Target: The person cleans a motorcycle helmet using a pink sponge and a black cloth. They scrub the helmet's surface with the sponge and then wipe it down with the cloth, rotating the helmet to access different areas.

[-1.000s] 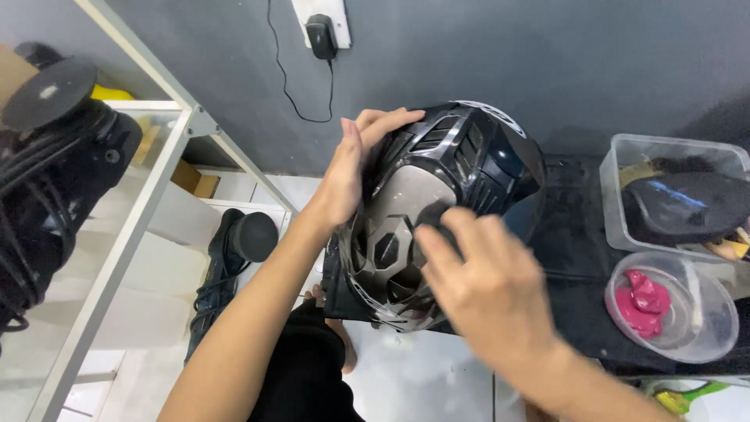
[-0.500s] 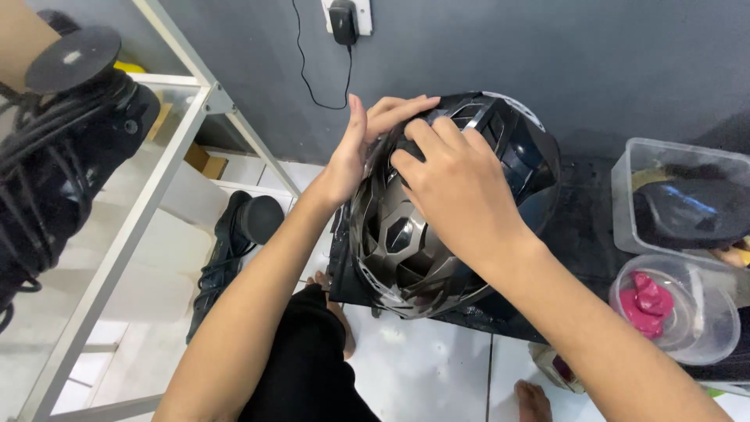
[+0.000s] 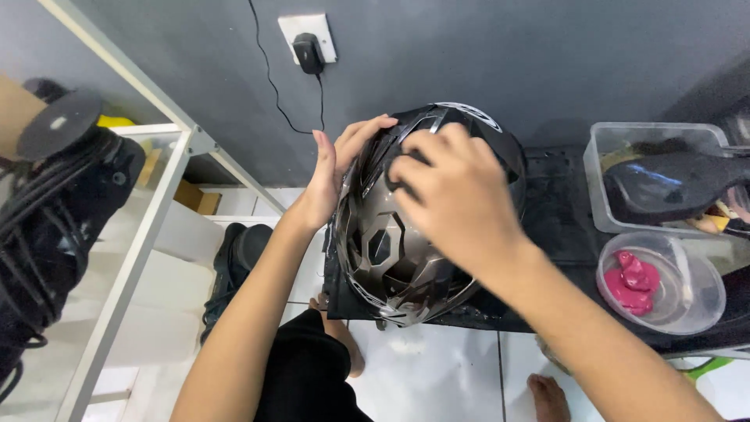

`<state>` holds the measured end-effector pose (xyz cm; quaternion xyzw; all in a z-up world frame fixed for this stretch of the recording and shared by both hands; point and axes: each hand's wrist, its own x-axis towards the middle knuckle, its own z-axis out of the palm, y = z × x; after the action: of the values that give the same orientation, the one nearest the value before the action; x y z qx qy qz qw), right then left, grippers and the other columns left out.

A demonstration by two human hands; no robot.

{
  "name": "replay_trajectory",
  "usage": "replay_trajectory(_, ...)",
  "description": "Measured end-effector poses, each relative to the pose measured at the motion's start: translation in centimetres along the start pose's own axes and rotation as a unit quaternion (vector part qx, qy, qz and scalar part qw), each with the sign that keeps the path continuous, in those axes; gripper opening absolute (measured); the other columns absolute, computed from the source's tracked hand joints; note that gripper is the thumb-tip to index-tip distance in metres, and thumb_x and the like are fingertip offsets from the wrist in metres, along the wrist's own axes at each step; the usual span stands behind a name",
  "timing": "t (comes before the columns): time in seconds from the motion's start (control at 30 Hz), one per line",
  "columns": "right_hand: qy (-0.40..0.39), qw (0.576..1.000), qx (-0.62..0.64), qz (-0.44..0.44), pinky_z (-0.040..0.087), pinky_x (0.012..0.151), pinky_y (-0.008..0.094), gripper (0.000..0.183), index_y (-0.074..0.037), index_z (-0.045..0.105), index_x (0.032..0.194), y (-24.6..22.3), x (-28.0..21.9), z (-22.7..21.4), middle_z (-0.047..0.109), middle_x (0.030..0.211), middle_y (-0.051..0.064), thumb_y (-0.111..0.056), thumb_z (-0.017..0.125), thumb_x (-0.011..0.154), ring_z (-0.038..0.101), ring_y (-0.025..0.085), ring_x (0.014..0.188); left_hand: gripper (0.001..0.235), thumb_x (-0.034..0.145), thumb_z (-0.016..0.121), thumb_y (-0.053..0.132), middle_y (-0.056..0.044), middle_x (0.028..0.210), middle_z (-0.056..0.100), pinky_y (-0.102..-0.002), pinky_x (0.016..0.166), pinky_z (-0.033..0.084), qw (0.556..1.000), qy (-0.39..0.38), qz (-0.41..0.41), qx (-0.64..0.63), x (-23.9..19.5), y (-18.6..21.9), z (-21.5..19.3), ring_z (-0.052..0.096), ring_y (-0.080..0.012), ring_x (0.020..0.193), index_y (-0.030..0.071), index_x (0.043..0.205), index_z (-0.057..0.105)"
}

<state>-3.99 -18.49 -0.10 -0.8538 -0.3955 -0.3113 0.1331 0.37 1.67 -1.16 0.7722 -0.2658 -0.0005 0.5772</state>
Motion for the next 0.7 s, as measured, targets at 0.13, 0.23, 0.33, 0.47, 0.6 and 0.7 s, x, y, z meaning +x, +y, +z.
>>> replay_trajectory(0.13,0.078,0.994,0.075,0.024,0.052,0.085,0.040,0.013,-0.006,0.069,0.096,0.1,-4.2,-2.0,0.063,0.115,0.013,-0.005,0.077,0.086,0.056,0.032,0.098,0.087,0.095,0.009,0.070,-0.010,0.149,0.047,-0.041,0.124,0.023,0.998,0.025,-0.028,0.043,0.2,1.8,0.6,0.040,-0.0232,0.145,0.012,0.145,0.049)
replay_trajectory(0.23,0.115,0.985,0.110,0.074,0.049,0.093,0.045,0.009,-0.006,0.069,0.104,0.0,-10.5,0.4,0.058,0.121,0.020,-0.009,0.066,0.095,0.056,0.036,0.102,0.069,0.098,0.027,0.061,-0.009,0.150,0.051,-0.047,0.114,0.028,0.974,0.059,-0.075,0.206,0.1,4.7,2.4,0.046,-0.0273,0.139,0.014,0.145,0.045)
replay_trajectory(0.33,0.146,0.964,0.120,0.184,0.045,0.103,0.051,0.016,-0.005,0.066,0.110,1.4,-15.3,2.7,0.053,0.125,0.025,-0.005,0.059,0.097,0.055,0.042,0.115,0.089,0.085,0.047,0.070,-0.019,0.158,0.040,-0.057,0.112,0.024,0.943,0.089,-0.124,0.295,-0.4,6.3,5.4,0.037,-0.0362,0.145,0.014,0.153,0.034)
replay_trajectory(0.47,0.185,0.888,0.197,0.371,0.041,0.109,0.043,0.026,0.002,0.054,0.123,5.3,-14.9,3.5,0.058,0.122,0.019,0.005,0.049,0.098,0.056,0.035,0.120,0.136,0.059,0.078,0.083,-0.031,0.159,0.032,-0.058,0.115,0.028,0.910,0.150,-0.113,0.370,-0.2,6.1,7.8,0.028,-0.0440,0.151,0.010,0.159,0.022)
replay_trajectory(0.6,0.159,0.777,0.367,0.486,0.024,0.123,0.034,0.043,-0.007,0.041,0.148,7.5,-17.2,8.0,0.044,0.152,0.012,-0.017,0.045,0.106,0.038,0.021,0.144,0.125,0.060,0.081,0.077,-0.019,0.150,0.042,-0.054,0.109,0.040,0.915,0.158,-0.087,0.360,0.4,5.5,7.5,0.045,-0.0386,0.137,0.011,0.154,0.030)
replay_trajectory(0.7,0.166,0.687,0.428,0.563,0.023,0.124,0.034,0.053,-0.012,0.034,0.155,4.3,-16.6,7.7,0.038,0.162,0.008,-0.031,0.042,0.106,0.033,0.019,0.149,0.122,0.058,0.082,0.074,-0.015,0.150,0.041,-0.055,0.112,0.037,0.930,0.139,-0.076,0.333,0.3,5.3,6.8,0.045,-0.0360,0.138,0.015,0.153,0.032)
